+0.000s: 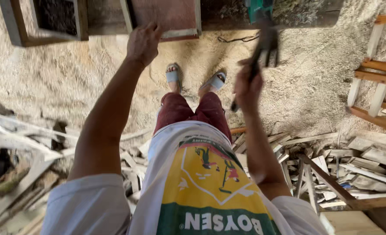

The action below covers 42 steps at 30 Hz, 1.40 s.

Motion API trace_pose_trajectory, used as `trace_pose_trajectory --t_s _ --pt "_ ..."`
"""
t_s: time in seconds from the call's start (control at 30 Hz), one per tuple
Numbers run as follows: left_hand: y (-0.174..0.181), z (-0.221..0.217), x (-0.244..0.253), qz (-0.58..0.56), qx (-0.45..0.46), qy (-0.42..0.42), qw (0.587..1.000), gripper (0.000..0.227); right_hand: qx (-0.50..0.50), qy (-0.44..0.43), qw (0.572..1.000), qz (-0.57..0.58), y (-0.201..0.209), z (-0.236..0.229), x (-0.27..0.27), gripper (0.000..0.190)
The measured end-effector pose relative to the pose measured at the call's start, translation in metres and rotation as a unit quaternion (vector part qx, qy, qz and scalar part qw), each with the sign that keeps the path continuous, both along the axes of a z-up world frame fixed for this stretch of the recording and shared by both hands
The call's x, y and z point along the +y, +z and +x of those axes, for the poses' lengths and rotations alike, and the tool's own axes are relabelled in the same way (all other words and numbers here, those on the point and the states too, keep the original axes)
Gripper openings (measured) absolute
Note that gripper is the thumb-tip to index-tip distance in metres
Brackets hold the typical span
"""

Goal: The person assembles a wooden frame by hammering nails into the corners of wooden planks. They then use a green electric planer to smooth the edges of the frame and individual planks. The person repeats this process for multiple frames, occasionally picking up and moving the pieces.

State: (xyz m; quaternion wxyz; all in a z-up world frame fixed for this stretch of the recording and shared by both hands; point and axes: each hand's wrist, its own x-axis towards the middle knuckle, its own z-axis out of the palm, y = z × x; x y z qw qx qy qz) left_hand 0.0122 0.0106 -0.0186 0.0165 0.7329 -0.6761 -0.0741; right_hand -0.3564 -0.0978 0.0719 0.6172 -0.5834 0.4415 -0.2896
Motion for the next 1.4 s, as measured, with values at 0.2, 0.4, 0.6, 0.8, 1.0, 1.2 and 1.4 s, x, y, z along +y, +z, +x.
trace_pose_trajectory --t_s 0.2,0.4,0.6,0.8,1.0,1.2,1.4 --pt "-0.008 0.002 -0.005 0.008 0.042 -0.001 0.999 0.026 0.189 0.113 0.974 -0.052 -0.03 0.082 0.038 0.045" --pt "-0.028 0.021 -0.015 -0.032 0.027 -0.026 0.999 0.014 0.167 0.052 0.976 -0.128 -0.049 0.098 0.044 0.049" --pt "-0.027 0.023 -0.011 -0.09 0.069 -0.045 0.993 0.015 0.29 0.075 0.954 -0.01 -0.049 0.106 0.055 0.045" --pt "0.005 0.072 -0.001 0.029 0.243 0.041 0.969 0.015 0.306 0.086 0.945 -0.079 -0.047 0.113 0.046 0.056" --pt "-0.014 0.119 0.017 -0.053 0.235 0.166 0.956 0.05 0.242 0.101 0.961 -0.088 -0.03 0.138 0.07 0.057" --pt "-0.035 0.099 0.013 0.09 0.29 0.237 0.923 0.043 0.253 0.164 0.949 -0.091 -0.023 0.178 0.104 0.053" --pt "-0.012 0.094 0.015 0.157 0.244 0.248 0.924 0.044 0.302 0.196 0.928 -0.101 -0.024 0.19 0.103 0.054"
